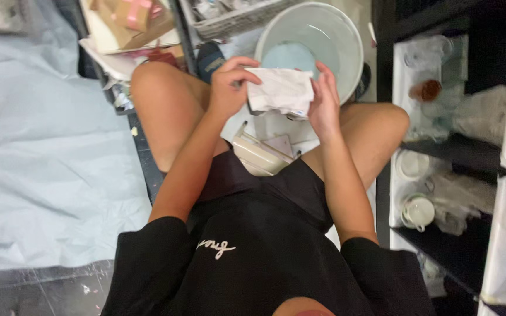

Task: The person sits and repeatedly wraps small ceramic cups and saucers with newspaper. They fold the paper around each item, place the wrapped bundle into a white bucket, and continue with additional items from a nearby shelf.

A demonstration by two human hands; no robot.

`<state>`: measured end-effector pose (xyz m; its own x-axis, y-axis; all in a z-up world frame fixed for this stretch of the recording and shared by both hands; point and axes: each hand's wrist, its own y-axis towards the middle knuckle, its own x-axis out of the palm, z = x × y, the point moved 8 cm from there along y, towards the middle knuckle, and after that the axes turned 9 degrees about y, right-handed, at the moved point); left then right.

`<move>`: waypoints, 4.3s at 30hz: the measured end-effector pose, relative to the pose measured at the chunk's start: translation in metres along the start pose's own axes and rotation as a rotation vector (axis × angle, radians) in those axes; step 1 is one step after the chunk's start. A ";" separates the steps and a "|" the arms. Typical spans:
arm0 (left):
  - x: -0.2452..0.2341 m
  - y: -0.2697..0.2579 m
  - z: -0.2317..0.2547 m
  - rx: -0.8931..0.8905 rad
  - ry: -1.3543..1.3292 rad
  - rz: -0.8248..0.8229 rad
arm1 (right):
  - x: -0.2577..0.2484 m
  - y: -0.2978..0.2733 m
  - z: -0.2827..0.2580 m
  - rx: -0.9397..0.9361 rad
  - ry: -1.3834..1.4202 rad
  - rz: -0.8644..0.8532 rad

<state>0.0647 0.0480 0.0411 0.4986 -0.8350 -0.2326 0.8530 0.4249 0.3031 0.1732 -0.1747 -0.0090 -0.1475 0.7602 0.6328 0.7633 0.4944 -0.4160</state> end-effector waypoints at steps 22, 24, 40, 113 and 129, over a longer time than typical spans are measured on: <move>0.027 -0.008 -0.053 -0.128 0.166 -0.076 | 0.031 -0.008 -0.018 -0.483 -0.836 -0.336; 0.029 -0.011 -0.032 0.035 0.240 -0.147 | 0.023 -0.010 -0.014 -0.438 -0.921 -0.313; -0.019 0.008 0.011 -0.005 0.013 -0.010 | 0.010 0.001 0.024 -0.009 -0.746 -0.295; 0.011 -0.006 0.002 -0.190 -0.371 -0.102 | 0.024 -0.014 -0.021 -0.294 -0.816 -0.077; -0.003 0.013 0.032 0.066 -0.239 -0.195 | 0.068 -0.020 -0.032 -0.499 -0.726 -0.365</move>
<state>0.0692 0.0447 0.0751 0.2695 -0.9604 -0.0712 0.9131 0.2314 0.3356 0.1681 -0.1465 0.0627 -0.6563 0.7535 0.0392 0.7484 0.6436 0.1601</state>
